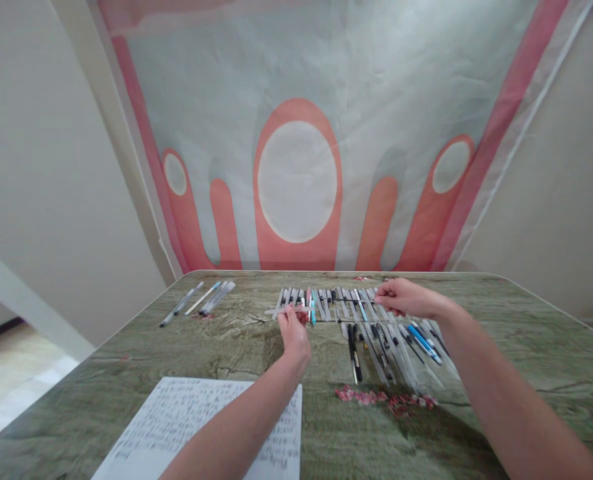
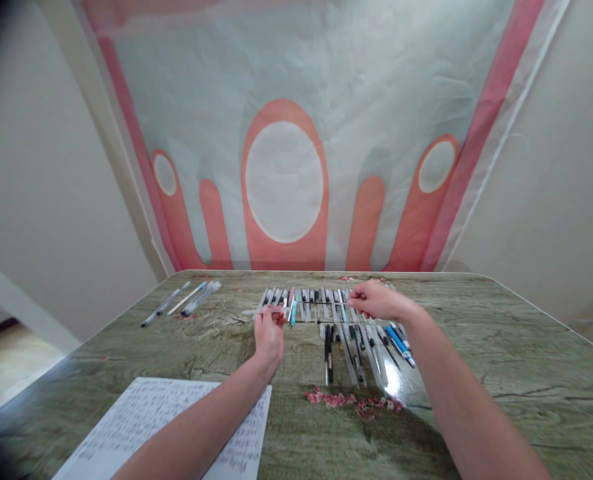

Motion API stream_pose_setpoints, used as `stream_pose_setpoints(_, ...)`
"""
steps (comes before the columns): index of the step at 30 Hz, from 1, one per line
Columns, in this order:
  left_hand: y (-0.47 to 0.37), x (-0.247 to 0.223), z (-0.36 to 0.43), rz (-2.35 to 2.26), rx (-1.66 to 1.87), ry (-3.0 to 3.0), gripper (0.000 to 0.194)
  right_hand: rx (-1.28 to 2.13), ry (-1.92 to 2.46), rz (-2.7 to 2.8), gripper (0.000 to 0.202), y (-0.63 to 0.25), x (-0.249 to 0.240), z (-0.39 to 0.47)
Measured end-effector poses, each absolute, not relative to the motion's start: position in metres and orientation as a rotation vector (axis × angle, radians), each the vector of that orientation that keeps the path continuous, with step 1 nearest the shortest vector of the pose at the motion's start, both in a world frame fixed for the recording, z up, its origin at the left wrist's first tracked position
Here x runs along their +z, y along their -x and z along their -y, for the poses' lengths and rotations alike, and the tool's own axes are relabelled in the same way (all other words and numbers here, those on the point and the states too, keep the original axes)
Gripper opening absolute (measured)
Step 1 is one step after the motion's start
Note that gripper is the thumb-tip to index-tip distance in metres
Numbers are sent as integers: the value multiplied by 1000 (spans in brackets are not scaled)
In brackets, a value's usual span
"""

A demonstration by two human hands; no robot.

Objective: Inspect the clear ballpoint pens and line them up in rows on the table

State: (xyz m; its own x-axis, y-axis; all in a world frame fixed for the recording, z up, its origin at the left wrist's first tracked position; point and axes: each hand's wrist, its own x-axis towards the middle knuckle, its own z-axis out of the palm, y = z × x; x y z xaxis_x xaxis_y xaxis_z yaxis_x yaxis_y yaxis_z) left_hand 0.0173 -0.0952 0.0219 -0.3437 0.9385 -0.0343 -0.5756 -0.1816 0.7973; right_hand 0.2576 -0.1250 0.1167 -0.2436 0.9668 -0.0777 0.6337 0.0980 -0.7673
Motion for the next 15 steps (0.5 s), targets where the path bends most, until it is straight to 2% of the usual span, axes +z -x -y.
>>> stream_pose_setpoints(6, -27, 24, 109, -891, 1533, -735, 31, 928, 1535, 1785, 22, -230, 110, 124)
stream_pose_setpoints(15, -32, 27, 115, -883, 1376, -908, 30, 1231, 1366, 2050, 21, -194, 80, 127)
